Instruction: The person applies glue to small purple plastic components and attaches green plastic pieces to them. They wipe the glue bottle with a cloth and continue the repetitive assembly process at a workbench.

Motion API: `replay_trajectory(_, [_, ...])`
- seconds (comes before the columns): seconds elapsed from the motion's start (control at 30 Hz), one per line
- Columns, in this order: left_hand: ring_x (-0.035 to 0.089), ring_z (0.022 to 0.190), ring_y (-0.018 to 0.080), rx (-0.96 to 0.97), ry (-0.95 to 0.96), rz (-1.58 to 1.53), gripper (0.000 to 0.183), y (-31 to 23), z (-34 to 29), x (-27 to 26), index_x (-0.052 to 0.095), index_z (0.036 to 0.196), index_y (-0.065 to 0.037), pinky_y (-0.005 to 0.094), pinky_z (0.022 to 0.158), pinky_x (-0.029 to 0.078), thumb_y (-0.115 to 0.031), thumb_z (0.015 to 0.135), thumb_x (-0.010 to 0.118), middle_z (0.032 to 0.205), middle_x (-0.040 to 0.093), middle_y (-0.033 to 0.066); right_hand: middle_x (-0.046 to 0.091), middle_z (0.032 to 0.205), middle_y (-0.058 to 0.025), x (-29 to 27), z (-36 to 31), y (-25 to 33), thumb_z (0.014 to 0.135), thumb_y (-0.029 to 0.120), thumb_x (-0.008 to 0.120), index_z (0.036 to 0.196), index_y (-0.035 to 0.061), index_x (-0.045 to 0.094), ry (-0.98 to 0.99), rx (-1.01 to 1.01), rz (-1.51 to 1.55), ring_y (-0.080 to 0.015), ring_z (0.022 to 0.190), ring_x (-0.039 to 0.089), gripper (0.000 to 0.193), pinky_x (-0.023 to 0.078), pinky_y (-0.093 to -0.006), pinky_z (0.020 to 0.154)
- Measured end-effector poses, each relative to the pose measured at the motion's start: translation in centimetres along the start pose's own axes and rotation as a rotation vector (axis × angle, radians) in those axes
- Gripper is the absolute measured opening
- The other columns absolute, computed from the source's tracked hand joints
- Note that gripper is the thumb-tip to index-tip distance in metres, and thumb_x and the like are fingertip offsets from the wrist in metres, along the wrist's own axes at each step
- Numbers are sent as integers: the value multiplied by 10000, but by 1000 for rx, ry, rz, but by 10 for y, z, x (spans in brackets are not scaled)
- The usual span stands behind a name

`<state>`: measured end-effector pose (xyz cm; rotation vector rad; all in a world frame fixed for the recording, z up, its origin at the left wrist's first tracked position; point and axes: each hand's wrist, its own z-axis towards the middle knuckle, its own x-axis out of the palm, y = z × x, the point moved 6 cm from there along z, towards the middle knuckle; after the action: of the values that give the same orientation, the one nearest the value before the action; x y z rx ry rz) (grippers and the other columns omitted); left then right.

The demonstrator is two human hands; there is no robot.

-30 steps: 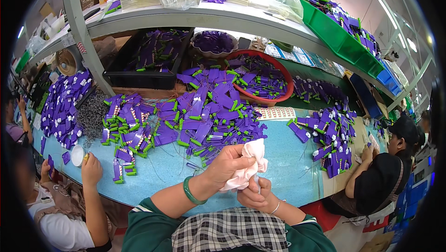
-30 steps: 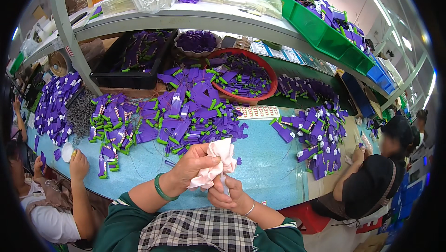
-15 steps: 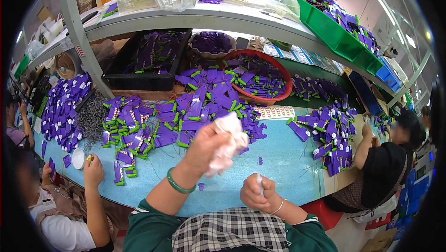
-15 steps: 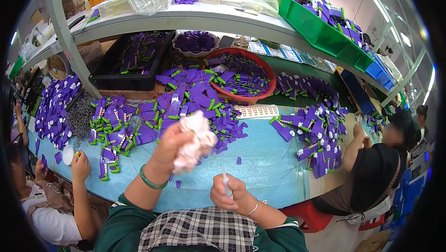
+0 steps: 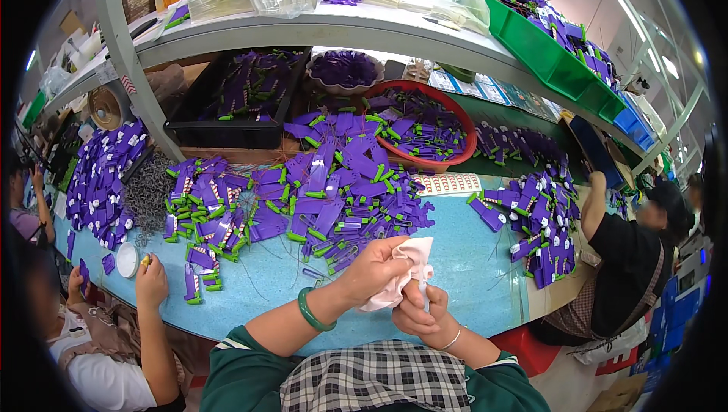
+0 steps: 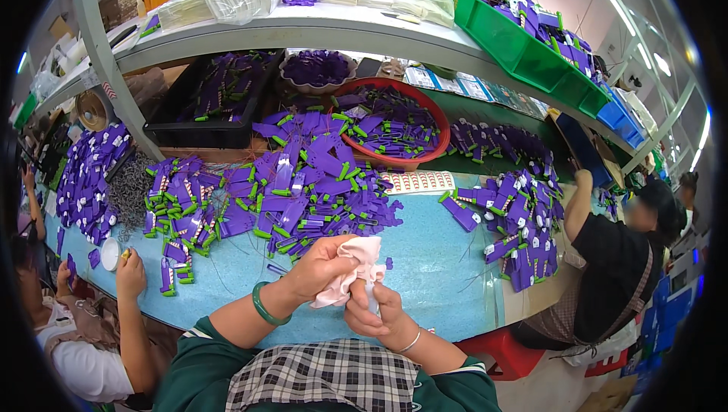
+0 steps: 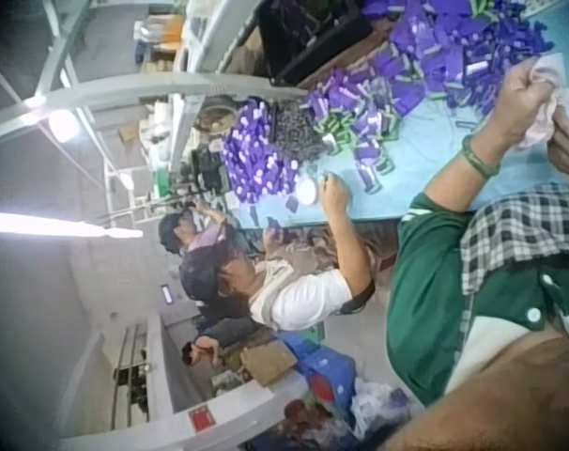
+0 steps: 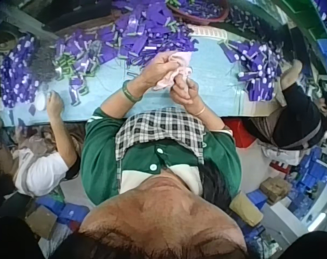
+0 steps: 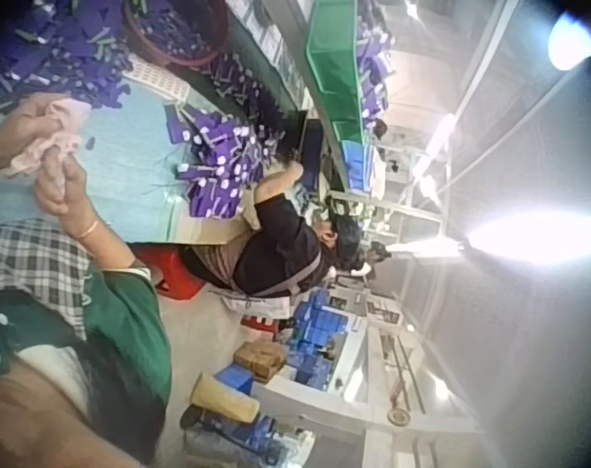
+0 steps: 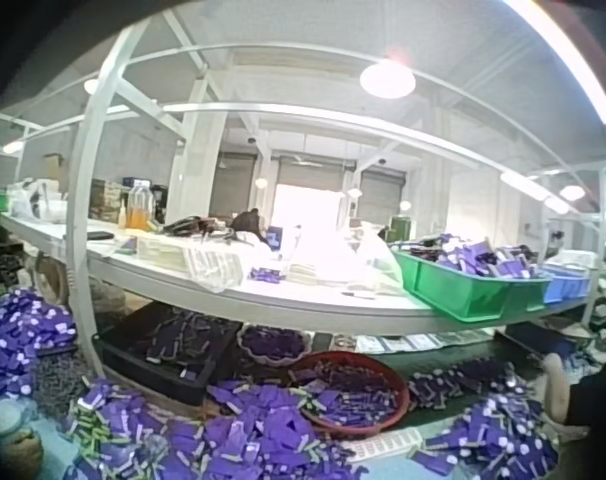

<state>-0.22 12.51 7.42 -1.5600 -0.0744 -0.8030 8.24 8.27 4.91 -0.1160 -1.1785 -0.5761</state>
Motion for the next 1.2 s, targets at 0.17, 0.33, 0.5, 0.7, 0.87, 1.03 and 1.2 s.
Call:
replay_trajectory(0.17, [646,778,136,4,-10,-147,282,-1,1,5,536,1134,53,242,695,528,-16,865,487,941,645,117,486,540,-21,-1,-1,0,966,321,457,935,29,541,1,4,6,-77,295,421,306,285,-187,261])
replay_trajectory(0.33, [687,622,236,-44,58,-215,300,8,2,0,514,1164,70,273,549,576,-60,895,523,999,652,205,487,544,-21,-4,-3,-4,967,326,451,937,32,541,-9,6,18,-78,301,423,309,288,-185,260])
replay_trajectory(0.5, [688,626,225,-83,49,-332,301,7,-1,2,520,1163,78,254,501,561,-60,896,529,973,660,210,485,544,-22,-5,-3,-5,965,329,458,938,32,541,-6,15,31,-77,302,411,309,290,-185,260])
replay_trajectory(0.7, [675,592,229,-54,39,-397,279,4,-4,6,527,1149,60,280,514,572,-49,893,534,921,653,189,476,527,-21,-5,-4,-7,959,333,472,921,31,551,-40,31,30,-80,302,407,315,287,-187,259])
replay_trajectory(0.87, [681,611,245,5,22,-443,295,7,-7,3,538,1153,53,289,531,579,-72,888,565,952,660,212,470,507,-20,-4,-3,-10,951,337,490,894,34,558,-54,48,33,-84,297,403,316,279,-194,257])
replay_trajectory(1.03, [679,738,224,142,-245,-343,232,0,-11,-12,569,1089,35,324,595,574,-91,894,560,920,658,151,477,513,-32,0,-2,-19,938,312,518,873,31,553,-14,125,39,-95,293,403,291,285,-213,252])
replay_trajectory(1.2, [614,760,193,309,-246,-400,160,-72,-10,-37,585,942,15,266,605,532,-104,836,573,877,611,130,480,521,-42,-2,-20,-28,938,290,520,863,30,536,-81,119,30,-98,296,415,271,282,-222,246])
